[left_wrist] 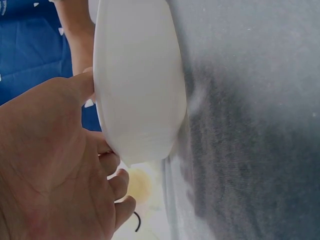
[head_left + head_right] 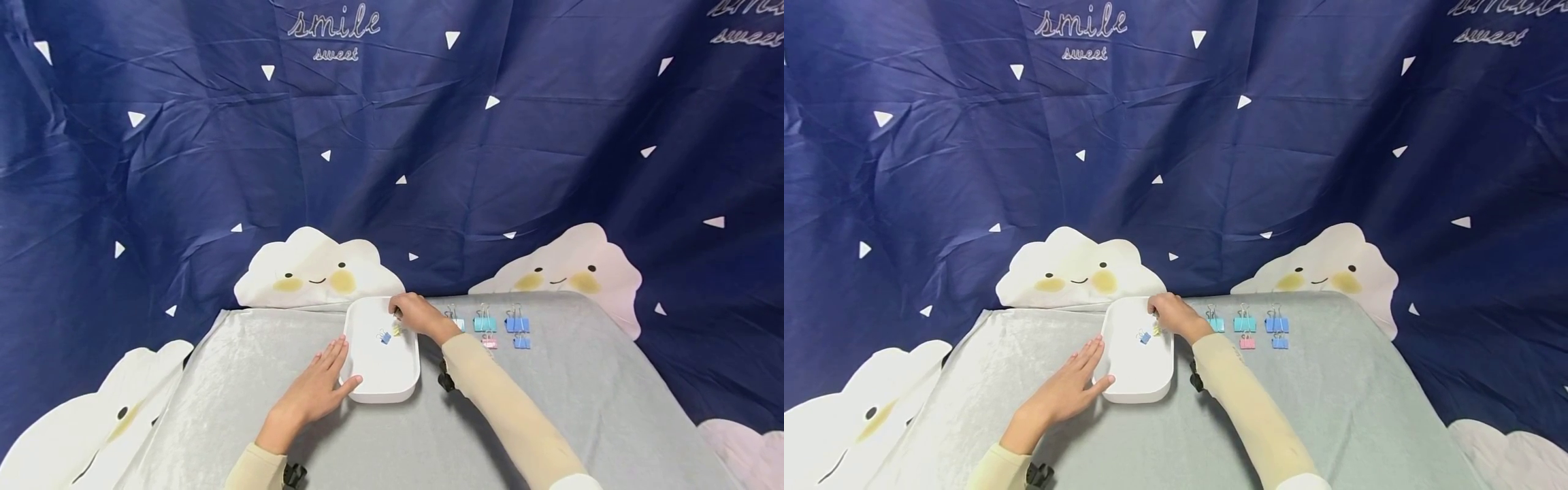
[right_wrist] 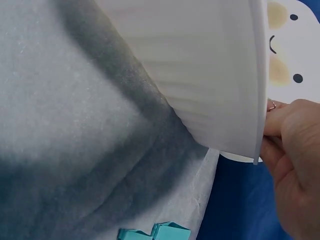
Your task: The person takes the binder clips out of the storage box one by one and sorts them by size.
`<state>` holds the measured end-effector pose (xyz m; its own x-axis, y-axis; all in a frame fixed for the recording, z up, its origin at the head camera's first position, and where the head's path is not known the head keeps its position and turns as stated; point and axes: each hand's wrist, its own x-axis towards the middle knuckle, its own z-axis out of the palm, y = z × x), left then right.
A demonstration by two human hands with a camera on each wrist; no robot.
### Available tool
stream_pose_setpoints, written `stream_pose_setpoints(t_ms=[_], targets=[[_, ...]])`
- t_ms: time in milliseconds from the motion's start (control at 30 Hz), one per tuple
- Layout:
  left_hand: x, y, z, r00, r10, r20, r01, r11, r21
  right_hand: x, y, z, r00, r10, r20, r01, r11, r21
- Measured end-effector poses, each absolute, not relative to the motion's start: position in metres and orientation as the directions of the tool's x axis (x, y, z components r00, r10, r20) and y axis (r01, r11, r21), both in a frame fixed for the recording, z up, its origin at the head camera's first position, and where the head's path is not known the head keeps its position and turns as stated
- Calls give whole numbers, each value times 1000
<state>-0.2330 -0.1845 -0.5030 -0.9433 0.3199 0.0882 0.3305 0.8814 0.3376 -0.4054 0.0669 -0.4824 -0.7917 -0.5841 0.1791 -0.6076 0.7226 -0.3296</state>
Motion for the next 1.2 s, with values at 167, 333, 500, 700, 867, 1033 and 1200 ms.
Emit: stream_pose_setpoints(t_ms=[167,333,500,700,867,1033,1200], targets=[[-233,-184,-502,-942,324,84,333,879,342,-406,70,-480,-778,-587,224,-627,706,-329],[-233,-185,-503,-943,324,73,329,880,342,-405,74,-477,-758,-601,253,-650,670,-358],[-234,-185,-504,-945,321,58,321,884,341,-406,80,-471,-750,-599,281,-656,616,-437],[-234,-185,-502,-947,317,56,316,882,350,-405,87,-468,-692,-636,342,-719,562,-410],[-235,-185,-501,-946,318,60,319,881,349,-399,90,-465,-732,-607,310,-668,551,-500],[-235,-186,-501,-945,320,63,322,881,348,-395,93,-465,-776,-564,283,-612,565,-554],[-235,-186,-501,-945,320,61,321,879,354,-394,98,-463,-771,-548,325,-630,576,-521]])
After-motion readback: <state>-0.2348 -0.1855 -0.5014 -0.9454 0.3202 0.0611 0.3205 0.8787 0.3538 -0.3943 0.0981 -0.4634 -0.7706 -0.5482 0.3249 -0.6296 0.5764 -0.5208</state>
